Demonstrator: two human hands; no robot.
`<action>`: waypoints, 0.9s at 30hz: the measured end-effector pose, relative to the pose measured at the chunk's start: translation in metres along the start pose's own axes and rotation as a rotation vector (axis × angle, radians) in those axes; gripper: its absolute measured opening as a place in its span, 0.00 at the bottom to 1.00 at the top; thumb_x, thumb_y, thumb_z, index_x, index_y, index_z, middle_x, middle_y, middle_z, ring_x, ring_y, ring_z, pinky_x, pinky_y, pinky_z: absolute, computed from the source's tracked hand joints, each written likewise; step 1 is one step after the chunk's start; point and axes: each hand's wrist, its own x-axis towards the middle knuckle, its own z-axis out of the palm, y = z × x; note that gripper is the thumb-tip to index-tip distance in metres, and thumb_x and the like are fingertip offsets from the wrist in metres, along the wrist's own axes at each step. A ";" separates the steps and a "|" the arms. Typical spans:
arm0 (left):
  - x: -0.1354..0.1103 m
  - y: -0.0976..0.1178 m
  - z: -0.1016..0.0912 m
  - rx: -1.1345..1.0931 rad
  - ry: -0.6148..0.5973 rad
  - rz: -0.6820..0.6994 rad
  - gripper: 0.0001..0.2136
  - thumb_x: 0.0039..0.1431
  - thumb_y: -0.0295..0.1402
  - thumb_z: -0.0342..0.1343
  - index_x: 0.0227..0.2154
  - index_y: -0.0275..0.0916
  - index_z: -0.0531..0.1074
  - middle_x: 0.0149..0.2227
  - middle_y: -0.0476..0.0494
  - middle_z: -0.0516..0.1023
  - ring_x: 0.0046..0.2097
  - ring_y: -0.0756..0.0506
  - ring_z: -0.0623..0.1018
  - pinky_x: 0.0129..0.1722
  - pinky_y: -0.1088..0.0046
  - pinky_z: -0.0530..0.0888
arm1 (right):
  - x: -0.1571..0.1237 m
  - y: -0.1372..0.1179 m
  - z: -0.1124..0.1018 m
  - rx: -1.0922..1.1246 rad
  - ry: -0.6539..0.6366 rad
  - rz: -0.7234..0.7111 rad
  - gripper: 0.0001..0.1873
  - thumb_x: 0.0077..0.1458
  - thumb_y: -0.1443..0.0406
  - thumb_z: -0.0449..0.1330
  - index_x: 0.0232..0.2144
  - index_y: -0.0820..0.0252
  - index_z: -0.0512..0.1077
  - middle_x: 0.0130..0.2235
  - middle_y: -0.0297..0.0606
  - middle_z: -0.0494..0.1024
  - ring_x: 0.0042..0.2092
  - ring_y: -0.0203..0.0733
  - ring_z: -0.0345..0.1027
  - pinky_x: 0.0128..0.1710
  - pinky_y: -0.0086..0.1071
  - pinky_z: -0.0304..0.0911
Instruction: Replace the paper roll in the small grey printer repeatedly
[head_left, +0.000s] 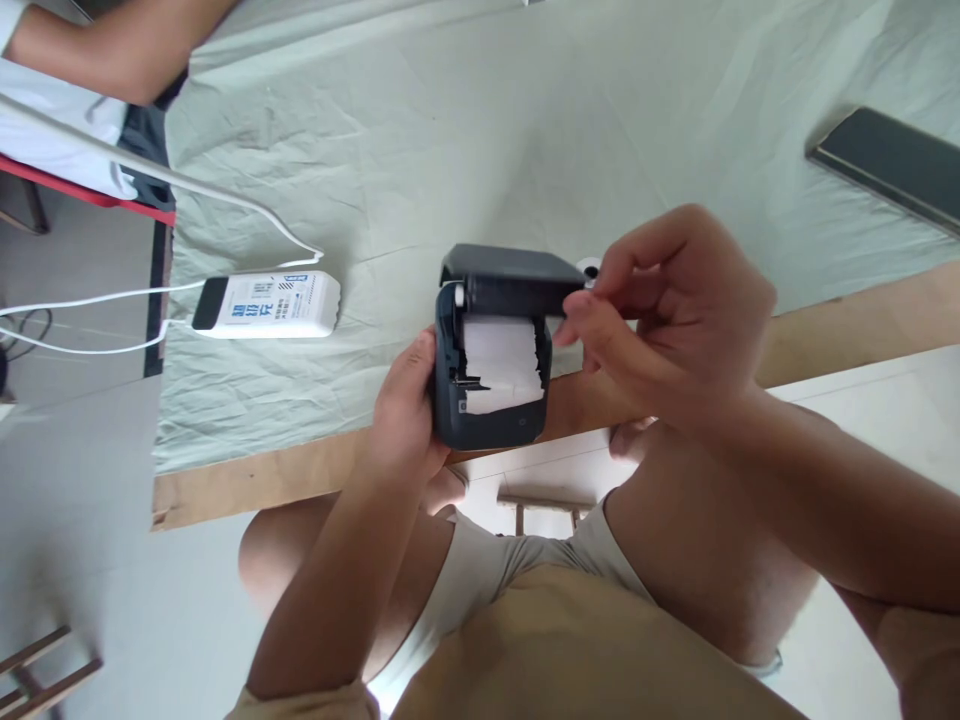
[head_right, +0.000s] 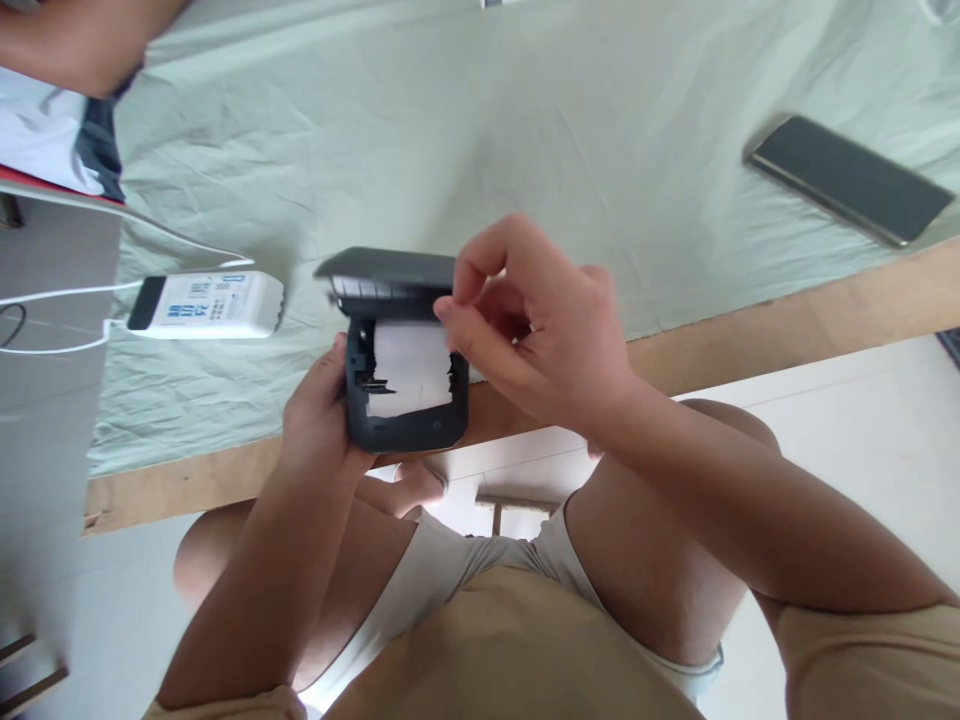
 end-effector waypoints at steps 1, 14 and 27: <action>-0.001 0.000 0.000 -0.005 0.007 -0.005 0.14 0.58 0.46 0.73 0.31 0.40 0.82 0.33 0.50 0.84 0.33 0.49 0.82 0.35 0.74 0.82 | 0.001 0.000 0.002 -0.023 0.016 -0.007 0.10 0.66 0.64 0.65 0.34 0.51 0.67 0.29 0.25 0.77 0.26 0.34 0.72 0.25 0.32 0.60; -0.003 0.008 0.003 0.125 -0.067 -0.071 0.20 0.61 0.57 0.65 0.33 0.43 0.78 0.28 0.46 0.81 0.46 0.35 0.88 0.45 0.59 0.85 | 0.020 -0.001 0.012 -0.542 -0.544 -0.166 0.08 0.57 0.62 0.67 0.41 0.53 0.76 0.27 0.30 0.76 0.24 0.34 0.57 0.26 0.33 0.39; -0.002 0.005 0.002 0.046 -0.074 -0.048 0.19 0.65 0.56 0.63 0.33 0.44 0.80 0.31 0.46 0.84 0.45 0.37 0.88 0.42 0.62 0.86 | 0.045 0.061 -0.056 0.122 0.173 0.228 0.15 0.55 0.63 0.72 0.33 0.50 0.67 0.26 0.27 0.69 0.23 0.33 0.65 0.23 0.33 0.61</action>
